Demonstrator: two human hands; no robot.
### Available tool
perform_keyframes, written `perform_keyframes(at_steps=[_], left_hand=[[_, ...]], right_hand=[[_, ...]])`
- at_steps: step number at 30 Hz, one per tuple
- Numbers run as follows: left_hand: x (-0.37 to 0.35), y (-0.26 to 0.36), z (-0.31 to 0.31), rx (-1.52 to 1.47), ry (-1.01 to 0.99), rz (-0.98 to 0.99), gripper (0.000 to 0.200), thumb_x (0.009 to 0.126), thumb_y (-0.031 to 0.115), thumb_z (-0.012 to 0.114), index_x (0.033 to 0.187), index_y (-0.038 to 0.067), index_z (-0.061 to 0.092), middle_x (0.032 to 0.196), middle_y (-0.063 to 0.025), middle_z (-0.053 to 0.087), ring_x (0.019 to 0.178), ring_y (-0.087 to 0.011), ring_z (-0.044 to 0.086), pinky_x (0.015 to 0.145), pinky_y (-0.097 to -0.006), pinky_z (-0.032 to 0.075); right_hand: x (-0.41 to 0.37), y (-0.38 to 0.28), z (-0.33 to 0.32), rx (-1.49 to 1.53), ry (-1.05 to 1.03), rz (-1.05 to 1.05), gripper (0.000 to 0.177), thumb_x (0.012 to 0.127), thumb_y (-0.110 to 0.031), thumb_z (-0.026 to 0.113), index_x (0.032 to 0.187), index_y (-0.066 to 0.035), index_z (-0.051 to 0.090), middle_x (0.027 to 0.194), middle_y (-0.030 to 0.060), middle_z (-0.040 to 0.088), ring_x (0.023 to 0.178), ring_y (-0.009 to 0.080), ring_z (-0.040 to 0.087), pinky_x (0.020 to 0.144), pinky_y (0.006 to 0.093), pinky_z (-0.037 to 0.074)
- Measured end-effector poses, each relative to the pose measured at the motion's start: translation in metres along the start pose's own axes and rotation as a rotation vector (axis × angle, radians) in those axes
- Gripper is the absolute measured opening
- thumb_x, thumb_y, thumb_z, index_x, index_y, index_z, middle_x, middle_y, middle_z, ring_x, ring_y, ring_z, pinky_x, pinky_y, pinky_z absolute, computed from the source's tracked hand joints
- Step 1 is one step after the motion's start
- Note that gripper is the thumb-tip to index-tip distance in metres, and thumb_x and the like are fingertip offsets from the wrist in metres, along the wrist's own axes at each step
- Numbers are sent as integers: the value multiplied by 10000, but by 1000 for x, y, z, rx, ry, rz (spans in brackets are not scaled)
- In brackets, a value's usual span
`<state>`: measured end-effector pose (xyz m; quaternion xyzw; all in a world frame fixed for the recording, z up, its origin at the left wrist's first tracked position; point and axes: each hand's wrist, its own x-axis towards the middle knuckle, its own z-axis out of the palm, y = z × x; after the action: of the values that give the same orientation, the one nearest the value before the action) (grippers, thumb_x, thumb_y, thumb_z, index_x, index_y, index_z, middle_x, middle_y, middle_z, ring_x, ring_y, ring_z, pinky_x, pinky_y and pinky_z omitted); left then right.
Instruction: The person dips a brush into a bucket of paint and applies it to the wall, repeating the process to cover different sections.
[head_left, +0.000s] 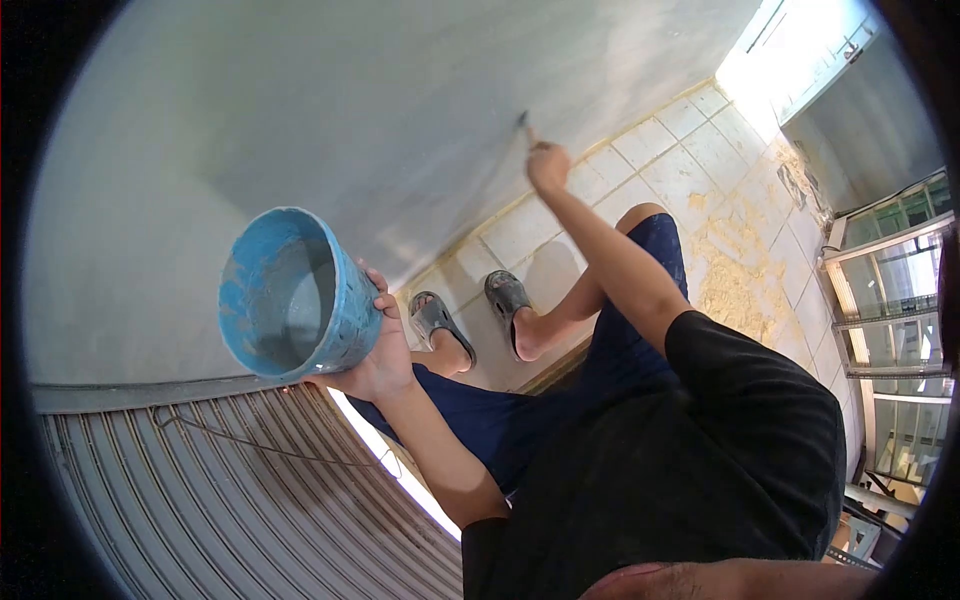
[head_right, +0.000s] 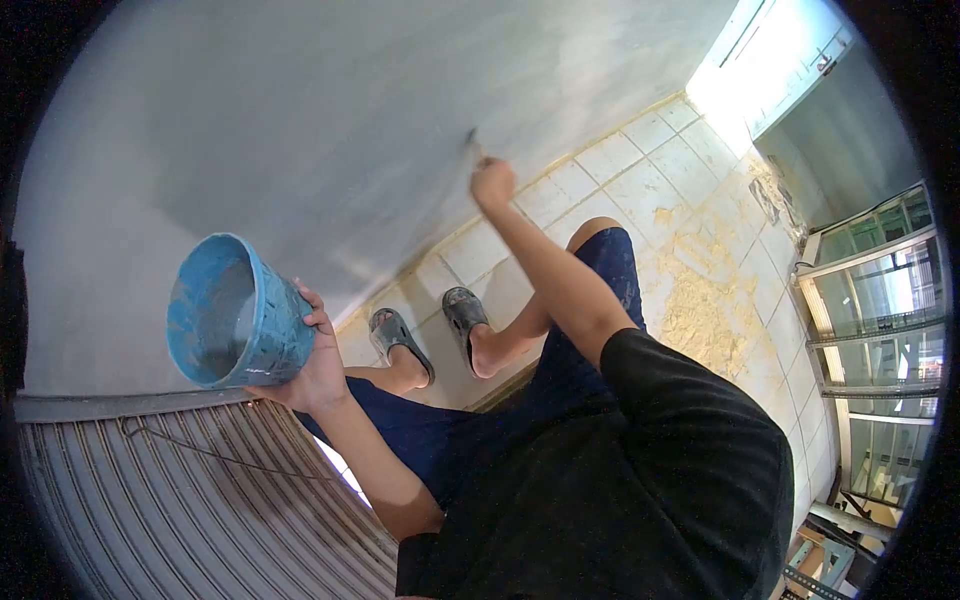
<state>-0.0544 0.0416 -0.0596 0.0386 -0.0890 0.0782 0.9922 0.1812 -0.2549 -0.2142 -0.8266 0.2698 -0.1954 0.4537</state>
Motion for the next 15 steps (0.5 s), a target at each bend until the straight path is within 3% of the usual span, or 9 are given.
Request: perform_keyframes(at_steps=[4, 6, 9, 12, 14, 15], left_hand=[[1, 0, -5, -33, -23, -9, 1206, 612, 547, 906, 1580, 124, 325, 1532, -213, 377, 1381, -460, 380, 982, -476, 470], [2, 0, -9, -54, -27, 2, 1229, 639, 577, 906, 1599, 125, 285, 1559, -222, 351, 1386, -461, 389, 995, -487, 472], [2, 0, -12, -8, -69, 15, 1232, 649, 601, 891, 1601, 112, 280, 1560, -232, 359, 1389, -463, 392, 996, -480, 474], [0, 0, -8, 8, -86, 9, 1233, 663, 633, 875, 1602, 107, 274, 1554, -237, 366, 1389, -465, 392, 994, -472, 479], [-1, 1, -6, 34, -119, 36, 1235, 680, 660, 859, 1604, 98, 263, 1547, -247, 364, 1383, -466, 397, 996, -468, 485], [-3, 2, -5, 30, -118, 43, 1235, 680, 660, 859, 1604, 98, 263, 1547, -247, 364, 1383, -466, 397, 996, -468, 485]], right_hand=[[-116, -43, 58, 136, -327, -217, 131, 774, -23, 615, 853, 23, 708, 839, 302, 682, 824, 480, 687, 772, 505, 531], [-162, -60, 57, 205, -581, -314, 139, 788, -24, 632, 880, 16, 728, 831, 295, 685, 823, 462, 693, 769, 501, 535], [-198, -86, 39, 168, -725, -348, 178, 827, -92, 670, 947, -15, 775, 825, 283, 694, 801, 433, 705, 748, 489, 543], [-155, -59, 62, 207, -637, -363, 224, 855, -164, 707, 1018, -40, 799, 833, 276, 706, 783, 392, 728, 740, 468, 554], [-102, -52, 48, 126, -579, -334, 269, 910, -189, 743, 1127, -37, 781, 761, 162, 752, 692, 188, 727, 668, 369, 560], [-82, -48, 36, 103, -514, -315, 286, 913, -204, 744, 1130, -21, 777, 752, 153, 753, 688, 179, 724, 664, 367, 559]])
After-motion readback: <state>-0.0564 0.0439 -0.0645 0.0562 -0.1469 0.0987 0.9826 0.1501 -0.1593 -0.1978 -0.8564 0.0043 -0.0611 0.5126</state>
